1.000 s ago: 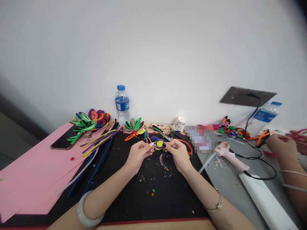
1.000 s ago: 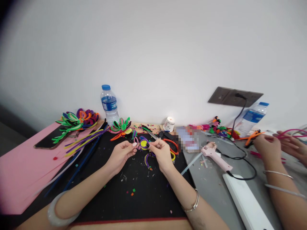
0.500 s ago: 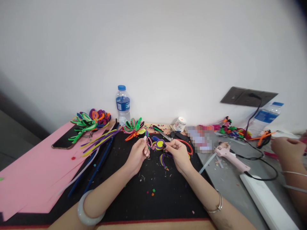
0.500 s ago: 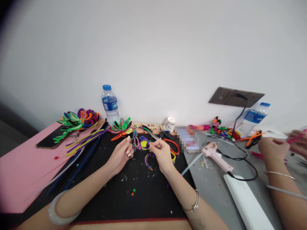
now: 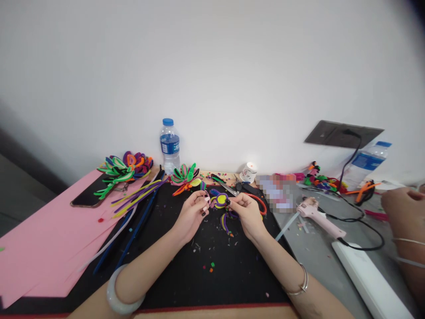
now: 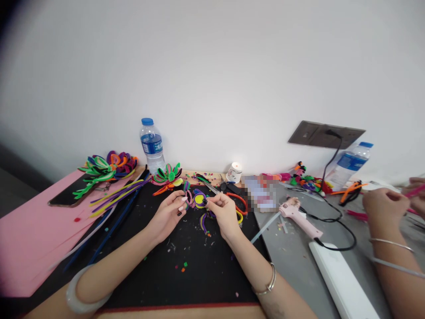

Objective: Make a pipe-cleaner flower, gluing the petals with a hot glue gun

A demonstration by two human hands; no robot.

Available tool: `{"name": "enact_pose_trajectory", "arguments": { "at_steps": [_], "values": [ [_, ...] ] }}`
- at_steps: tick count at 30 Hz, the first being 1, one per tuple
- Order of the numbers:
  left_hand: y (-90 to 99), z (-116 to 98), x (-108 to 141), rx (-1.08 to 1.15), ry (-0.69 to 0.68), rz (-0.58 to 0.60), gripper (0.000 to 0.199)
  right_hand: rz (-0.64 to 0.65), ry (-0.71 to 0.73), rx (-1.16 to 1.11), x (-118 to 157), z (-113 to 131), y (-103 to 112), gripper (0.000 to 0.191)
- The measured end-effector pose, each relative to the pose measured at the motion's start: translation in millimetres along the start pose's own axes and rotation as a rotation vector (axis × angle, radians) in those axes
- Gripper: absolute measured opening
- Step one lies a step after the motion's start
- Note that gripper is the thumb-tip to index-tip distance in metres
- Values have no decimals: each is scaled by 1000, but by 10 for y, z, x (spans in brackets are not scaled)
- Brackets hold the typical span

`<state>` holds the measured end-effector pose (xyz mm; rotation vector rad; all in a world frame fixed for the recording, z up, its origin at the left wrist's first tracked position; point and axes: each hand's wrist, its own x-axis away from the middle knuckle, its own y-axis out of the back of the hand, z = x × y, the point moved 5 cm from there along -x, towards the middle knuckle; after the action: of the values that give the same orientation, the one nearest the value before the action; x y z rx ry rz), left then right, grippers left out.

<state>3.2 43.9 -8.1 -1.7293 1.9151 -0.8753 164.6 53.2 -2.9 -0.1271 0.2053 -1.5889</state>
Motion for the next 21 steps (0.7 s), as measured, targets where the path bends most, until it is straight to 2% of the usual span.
{"name": "enact_pose_trajectory", "arguments": {
  "at_steps": [11,21],
  "values": [
    [10,25,-27,1,-1,-2,20,-13,8,2,-10,-16,16,19],
    [-1,23,-15,3,-1,21,15,-1,0,5,-5,-29,9,17]
  ]
}}
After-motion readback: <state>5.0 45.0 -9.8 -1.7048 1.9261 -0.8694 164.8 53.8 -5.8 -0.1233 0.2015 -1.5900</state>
